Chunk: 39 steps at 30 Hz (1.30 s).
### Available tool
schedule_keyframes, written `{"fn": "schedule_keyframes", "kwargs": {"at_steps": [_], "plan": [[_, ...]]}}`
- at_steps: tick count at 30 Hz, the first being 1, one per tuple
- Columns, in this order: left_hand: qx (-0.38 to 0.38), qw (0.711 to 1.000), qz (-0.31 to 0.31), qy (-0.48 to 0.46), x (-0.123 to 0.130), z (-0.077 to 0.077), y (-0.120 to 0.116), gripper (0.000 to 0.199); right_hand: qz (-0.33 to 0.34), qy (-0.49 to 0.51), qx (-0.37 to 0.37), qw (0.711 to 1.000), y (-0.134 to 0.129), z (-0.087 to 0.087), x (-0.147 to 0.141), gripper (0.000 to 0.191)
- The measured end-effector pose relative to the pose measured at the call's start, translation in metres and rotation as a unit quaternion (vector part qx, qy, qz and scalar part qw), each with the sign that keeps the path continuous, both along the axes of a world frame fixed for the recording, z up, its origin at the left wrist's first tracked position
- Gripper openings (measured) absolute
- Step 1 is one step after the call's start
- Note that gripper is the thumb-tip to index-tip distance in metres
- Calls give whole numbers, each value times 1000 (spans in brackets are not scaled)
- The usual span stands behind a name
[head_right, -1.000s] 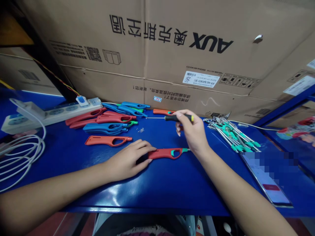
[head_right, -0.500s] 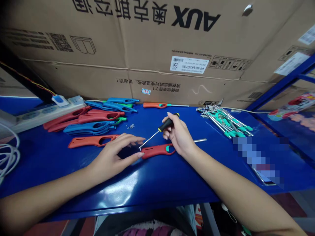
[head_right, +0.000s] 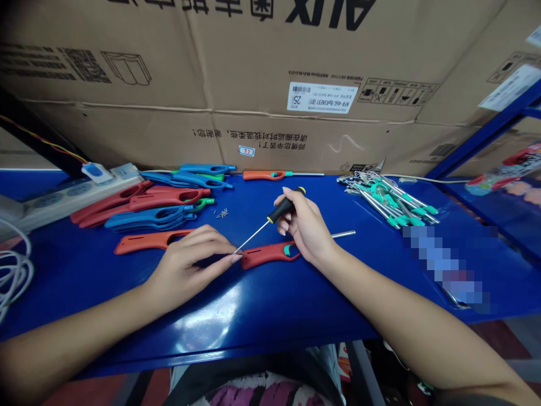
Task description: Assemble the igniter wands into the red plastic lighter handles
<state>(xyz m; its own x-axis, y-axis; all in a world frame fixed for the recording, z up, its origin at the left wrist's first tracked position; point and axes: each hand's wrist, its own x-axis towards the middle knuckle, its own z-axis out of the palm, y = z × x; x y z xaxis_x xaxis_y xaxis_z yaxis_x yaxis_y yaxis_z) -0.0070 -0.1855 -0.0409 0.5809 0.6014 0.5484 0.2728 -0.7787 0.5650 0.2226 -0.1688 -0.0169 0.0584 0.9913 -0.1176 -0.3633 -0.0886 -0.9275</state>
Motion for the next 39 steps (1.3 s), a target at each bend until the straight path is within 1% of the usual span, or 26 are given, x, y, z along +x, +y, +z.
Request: {"fn": "schedule_keyframes", "kwargs": {"at_steps": [3, 5, 7, 10, 12, 15, 17, 18, 19, 21, 22, 24, 25, 26, 28, 29, 30, 32, 34, 36, 39], "plan": [[6, 1000, -1, 2, 0, 0, 0, 6, -4, -19, 11, 1000, 1, -1, 0, 33], [11, 1000, -3, 3, 1, 0, 0, 7, -11, -47, 32, 998, 1, -3, 1, 33], [12, 1000, -5, 4, 1, -1, -1, 8, -32, -103, 75, 991, 0, -3, 2, 34], [-2, 1000, -3, 11, 2, -4, -3, 9, -63, -196, 158, 966, -5, 2, 3, 33], [-19, 1000, 1, 12, 3, -6, -4, 9, -52, -221, 192, 955, -12, 9, 2, 29], [-45, 999, 2, 12, 4, -9, -4, 9, -5, -223, 215, 951, -24, 19, -2, 24], [-49, 999, -5, 17, 5, -10, -4, 10, -7, -228, 235, 945, -32, 21, -6, 21], [-47, 999, -10, 23, 5, -11, -4, 11, -22, -237, 249, 939, -35, 21, -7, 21], [-43, 999, -15, 28, 5, -11, -4, 12, -44, -248, 268, 930, -38, 20, -7, 25], [-34, 998, -27, 40, 5, -12, -5, 12, -81, -280, 320, 902, -42, 18, -7, 40], [-30, 998, -34, 46, 5, -12, -5, 13, -87, -299, 349, 884, -43, 16, -6, 45], [-24, 997, -48, 59, 4, -12, -6, 14, -64, -334, 399, 852, -44, 16, -4, 43], [-25, 996, -55, 67, 4, -13, -7, 14, -29, -349, 412, 841, -44, 17, -3, 41], [-27, 995, -61, 77, 4, -13, -7, 14, 21, -360, 415, 836, -45, 19, -3, 43], [-36, 992, -70, 95, 3, -13, -6, 15, 134, -367, 395, 831, -45, 22, -2, 54], [-42, 991, -72, 101, 3, -13, -6, 14, 177, -366, 384, 829, -45, 22, -2, 60], [-46, 991, -74, 101, 3, -14, -5, 14, 204, -361, 378, 828, -45, 22, -3, 65], [-45, 991, -78, 97, 3, -15, -4, 13, 208, -347, 391, 827, -44, 17, -4, 69], [-35, 992, -83, 93, 4, -16, -3, 14, 188, -335, 418, 823, -43, 10, -6, 67], [-26, 992, -86, 92, 4, -16, -2, 14, 169, -338, 427, 821, -42, 5, -7, 65], [-29, 993, -87, 77, 5, -14, 0, 12, 110, -351, 418, 830, -43, 3, -11, 62]]}}
